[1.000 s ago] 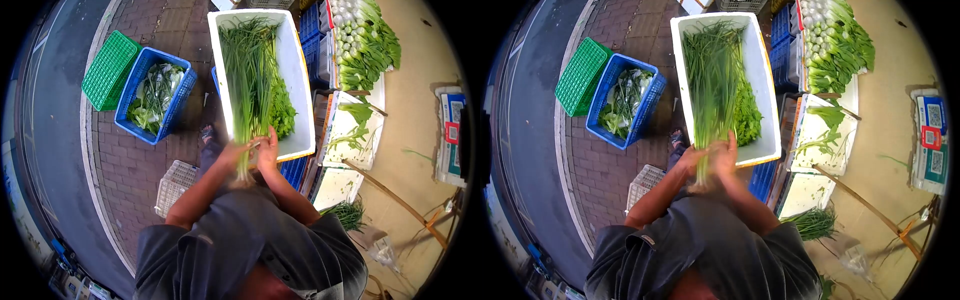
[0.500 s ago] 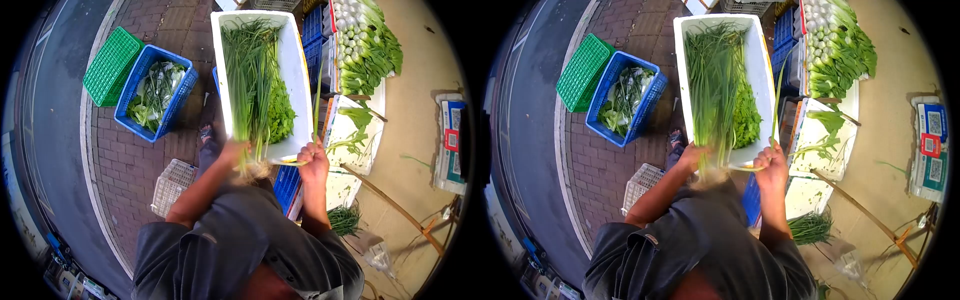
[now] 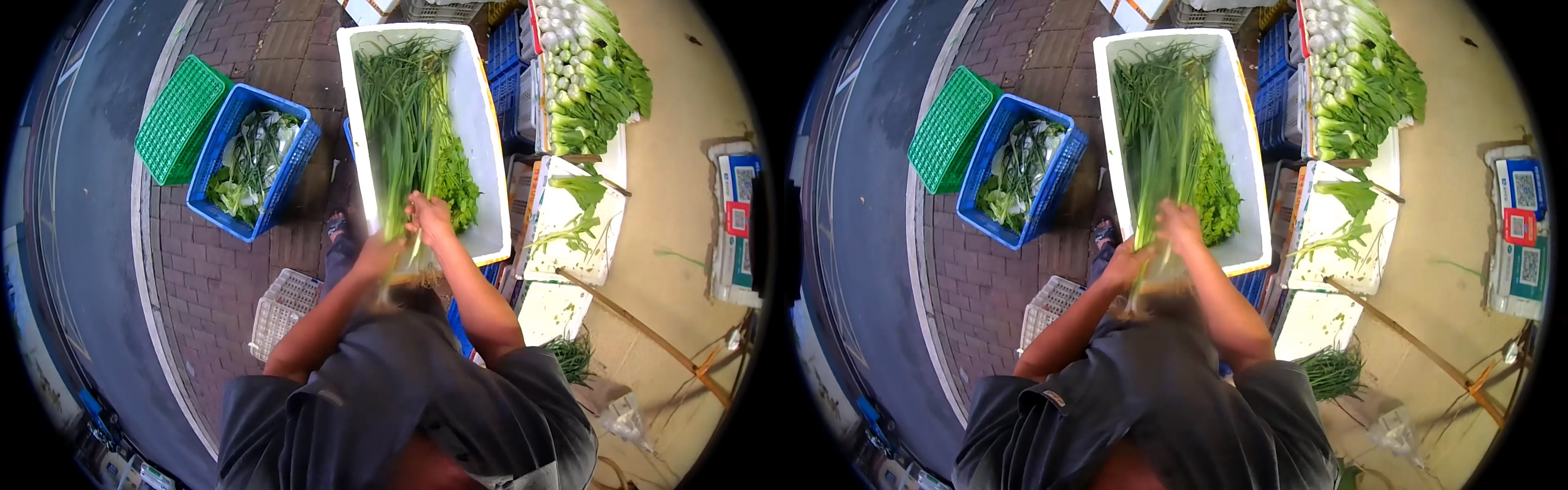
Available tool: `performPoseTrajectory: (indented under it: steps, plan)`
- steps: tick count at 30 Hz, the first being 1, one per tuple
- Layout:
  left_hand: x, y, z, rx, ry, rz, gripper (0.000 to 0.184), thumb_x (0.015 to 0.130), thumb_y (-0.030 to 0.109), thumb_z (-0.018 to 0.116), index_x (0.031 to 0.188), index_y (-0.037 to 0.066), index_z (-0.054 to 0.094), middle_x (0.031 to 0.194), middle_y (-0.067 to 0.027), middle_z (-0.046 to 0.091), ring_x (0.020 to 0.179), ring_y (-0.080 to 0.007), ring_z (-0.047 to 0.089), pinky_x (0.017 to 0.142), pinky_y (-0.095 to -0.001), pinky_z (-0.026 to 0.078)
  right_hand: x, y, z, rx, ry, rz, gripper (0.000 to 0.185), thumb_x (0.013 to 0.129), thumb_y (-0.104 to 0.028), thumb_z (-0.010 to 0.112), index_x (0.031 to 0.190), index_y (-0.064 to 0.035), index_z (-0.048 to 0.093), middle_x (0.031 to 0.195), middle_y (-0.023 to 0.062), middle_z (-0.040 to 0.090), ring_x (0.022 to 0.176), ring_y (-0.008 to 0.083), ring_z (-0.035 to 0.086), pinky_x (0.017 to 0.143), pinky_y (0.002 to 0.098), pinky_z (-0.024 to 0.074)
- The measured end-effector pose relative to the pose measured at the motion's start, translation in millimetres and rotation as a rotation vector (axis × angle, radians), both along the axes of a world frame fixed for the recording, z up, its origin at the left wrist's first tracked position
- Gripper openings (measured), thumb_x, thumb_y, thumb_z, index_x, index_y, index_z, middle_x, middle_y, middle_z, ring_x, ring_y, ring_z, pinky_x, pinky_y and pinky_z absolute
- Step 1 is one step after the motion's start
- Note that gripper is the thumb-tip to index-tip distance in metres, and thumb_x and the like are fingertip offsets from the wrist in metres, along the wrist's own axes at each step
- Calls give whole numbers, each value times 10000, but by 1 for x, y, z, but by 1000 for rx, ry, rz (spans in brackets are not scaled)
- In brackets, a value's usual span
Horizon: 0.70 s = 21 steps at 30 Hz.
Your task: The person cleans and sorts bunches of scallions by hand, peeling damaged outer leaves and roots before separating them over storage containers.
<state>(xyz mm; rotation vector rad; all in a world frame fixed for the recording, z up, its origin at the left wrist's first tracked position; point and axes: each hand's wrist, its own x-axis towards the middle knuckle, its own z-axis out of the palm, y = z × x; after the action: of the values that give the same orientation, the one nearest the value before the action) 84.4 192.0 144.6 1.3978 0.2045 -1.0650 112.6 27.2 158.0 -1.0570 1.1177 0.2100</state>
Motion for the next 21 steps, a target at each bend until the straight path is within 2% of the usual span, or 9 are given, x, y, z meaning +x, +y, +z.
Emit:
performPoseTrajectory:
  steps: [2, 5, 8, 10, 12, 15, 17, 20, 21]
  plan:
    - [-2, 4, -4, 0, -54, -21, 393, 977, 135, 574, 1368, 122, 539, 848, 26, 598, 638, -63, 504, 539, -243, 426, 10, 4, -27, -100, 100, 46, 223, 938, -215, 654, 1032, -20, 602, 757, 47, 587, 490, 121, 443, 441, 292, 462]
    - [0, 12, 10, 24, -130, -88, 413, 996, 159, 548, 1407, 176, 509, 803, 59, 538, 602, -43, 445, 510, -231, 381, 18, 11, -17, -68, 48, 124, 211, 923, -200, 663, 1025, -35, 578, 801, 49, 598, 544, 127, 498, 438, 276, 454]
    - [10, 13, 16, 6, -162, -80, 409, 1011, 168, 524, 1418, 203, 503, 795, 75, 504, 586, -34, 409, 499, -223, 356, 15, 10, -34, -118, 45, 148, 301, 916, -204, 620, 1128, 8, 592, 923, 116, 651, 753, 196, 629, 540, 291, 514]
    - [10, 17, 13, -14, -154, -76, 407, 1017, 165, 514, 1422, 202, 499, 809, 75, 511, 589, -34, 410, 502, -220, 357, 17, 16, -21, -127, 25, 125, 241, 890, -178, 639, 1060, -15, 587, 867, 89, 633, 687, 173, 603, 486, 286, 485]
    - [6, 20, 0, 19, -220, -109, 411, 1023, 167, 505, 1433, 194, 489, 814, 76, 510, 587, -30, 402, 501, -217, 350, 20, 21, -9, -164, 44, 119, 160, 894, -144, 661, 990, -45, 578, 817, 58, 601, 654, 134, 565, 426, 264, 443]
    - [-11, 20, -58, 38, -583, -98, 416, 1032, 182, 496, 1447, 178, 474, 816, 77, 515, 582, -20, 389, 495, -210, 336, 21, 21, -13, -241, 55, 187, 161, 892, -139, 661, 982, -36, 576, 818, 72, 603, 641, 142, 559, 425, 271, 444]
    - [-17, 21, -73, 40, -714, -90, 423, 1035, 196, 494, 1456, 166, 464, 820, 75, 521, 584, -16, 389, 497, -206, 336, 18, 18, -18, -194, 85, 237, 235, 870, -175, 659, 1037, -17, 610, 870, 100, 633, 713, 183, 609, 490, 293, 492]
    - [-12, 26, -63, 54, -521, -119, 425, 1035, 217, 499, 1453, 149, 461, 824, 67, 525, 588, -23, 405, 505, -207, 351, 11, 10, -29, -86, 94, 231, 301, 869, -176, 652, 1115, -7, 613, 924, 111, 646, 754, 207, 630, 523, 309, 516]
    - [-3, 29, -41, 65, -390, -137, 419, 1034, 221, 502, 1445, 144, 469, 820, 63, 525, 584, -29, 412, 504, -208, 357, 9, 9, -32, -43, 90, 215, 314, 874, -167, 650, 1141, -7, 607, 937, 110, 644, 756, 208, 628, 523, 311, 515]
